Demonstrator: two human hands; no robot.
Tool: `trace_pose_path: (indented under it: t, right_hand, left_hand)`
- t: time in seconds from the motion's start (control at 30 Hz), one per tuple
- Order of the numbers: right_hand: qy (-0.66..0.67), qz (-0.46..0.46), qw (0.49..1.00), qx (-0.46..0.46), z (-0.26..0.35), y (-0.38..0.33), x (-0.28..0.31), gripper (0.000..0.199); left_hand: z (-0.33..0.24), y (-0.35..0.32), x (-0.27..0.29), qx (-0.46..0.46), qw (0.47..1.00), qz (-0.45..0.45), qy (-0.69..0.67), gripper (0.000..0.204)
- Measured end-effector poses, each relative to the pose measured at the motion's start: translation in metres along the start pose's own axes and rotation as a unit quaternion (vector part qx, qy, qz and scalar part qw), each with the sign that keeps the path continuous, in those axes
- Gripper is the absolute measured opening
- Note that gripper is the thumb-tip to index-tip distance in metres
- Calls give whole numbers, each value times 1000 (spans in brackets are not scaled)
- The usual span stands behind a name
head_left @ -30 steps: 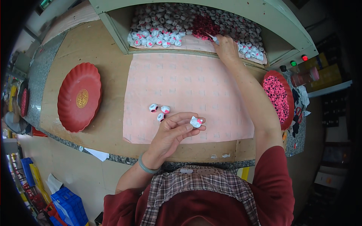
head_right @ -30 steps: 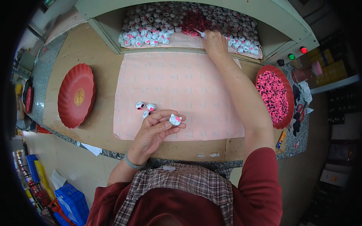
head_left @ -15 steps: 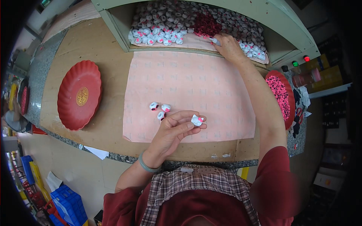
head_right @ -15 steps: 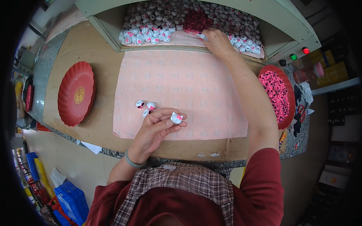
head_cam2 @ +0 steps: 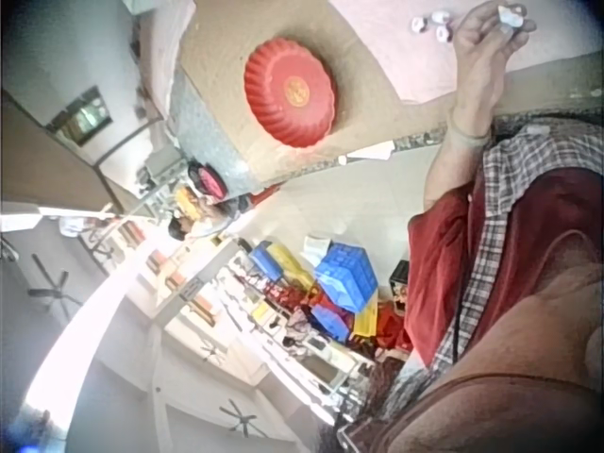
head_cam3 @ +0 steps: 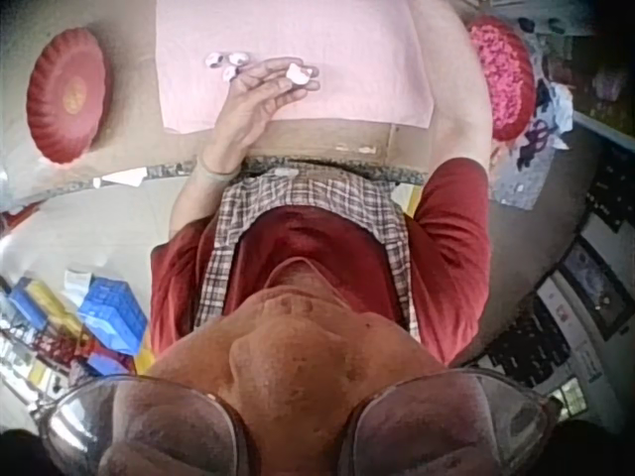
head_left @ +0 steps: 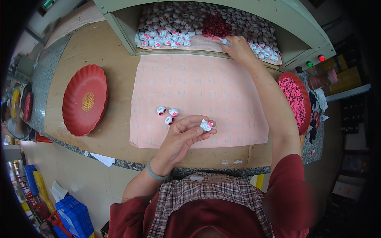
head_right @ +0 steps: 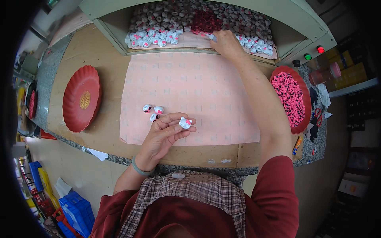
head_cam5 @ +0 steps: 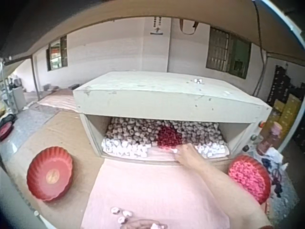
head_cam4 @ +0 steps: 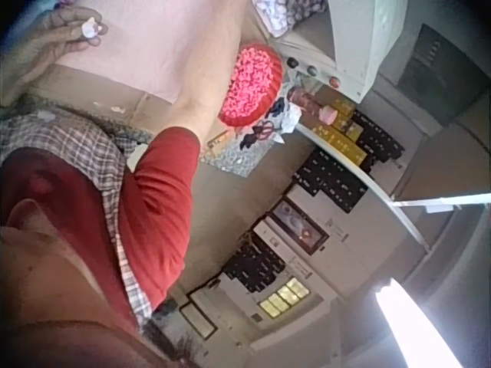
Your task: The person retrieves figurine heads from an upper shelf, applies glue to them using a precision bottle, attaches small accessories by hand, and places the assembled pieces on the mat.
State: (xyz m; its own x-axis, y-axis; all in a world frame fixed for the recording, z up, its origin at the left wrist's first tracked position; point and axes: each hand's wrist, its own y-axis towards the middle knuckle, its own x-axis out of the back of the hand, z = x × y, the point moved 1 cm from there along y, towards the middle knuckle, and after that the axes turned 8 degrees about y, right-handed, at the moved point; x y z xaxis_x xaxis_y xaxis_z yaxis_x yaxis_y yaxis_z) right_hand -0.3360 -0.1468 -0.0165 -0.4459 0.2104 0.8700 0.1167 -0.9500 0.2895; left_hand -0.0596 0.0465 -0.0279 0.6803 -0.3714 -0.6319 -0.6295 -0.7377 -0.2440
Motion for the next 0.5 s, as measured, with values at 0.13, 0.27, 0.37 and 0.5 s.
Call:
trace_pose_path:
  t: [0.13, 0.27, 0.37, 0.5]
  right_hand:
    - [283, 27, 950, -130, 16, -28, 8, 23]
    - [579, 42, 782, -227, 56, -87, 28, 12]
    - [623, 58, 747, -225, 78, -120, 31, 11]
    - [673, 65, 702, -225, 95, -152, 31, 10]
  left_hand:
    - [-2, -3, 1, -8, 1000, -10, -5, 25]
    - [-4, -3, 5, -20, 1000, -14, -10, 26]
    - [-3, 0, 5, -24, 1000, -20, -4, 28]
    - [2, 5, 0, -48, 998, -41, 7, 27]
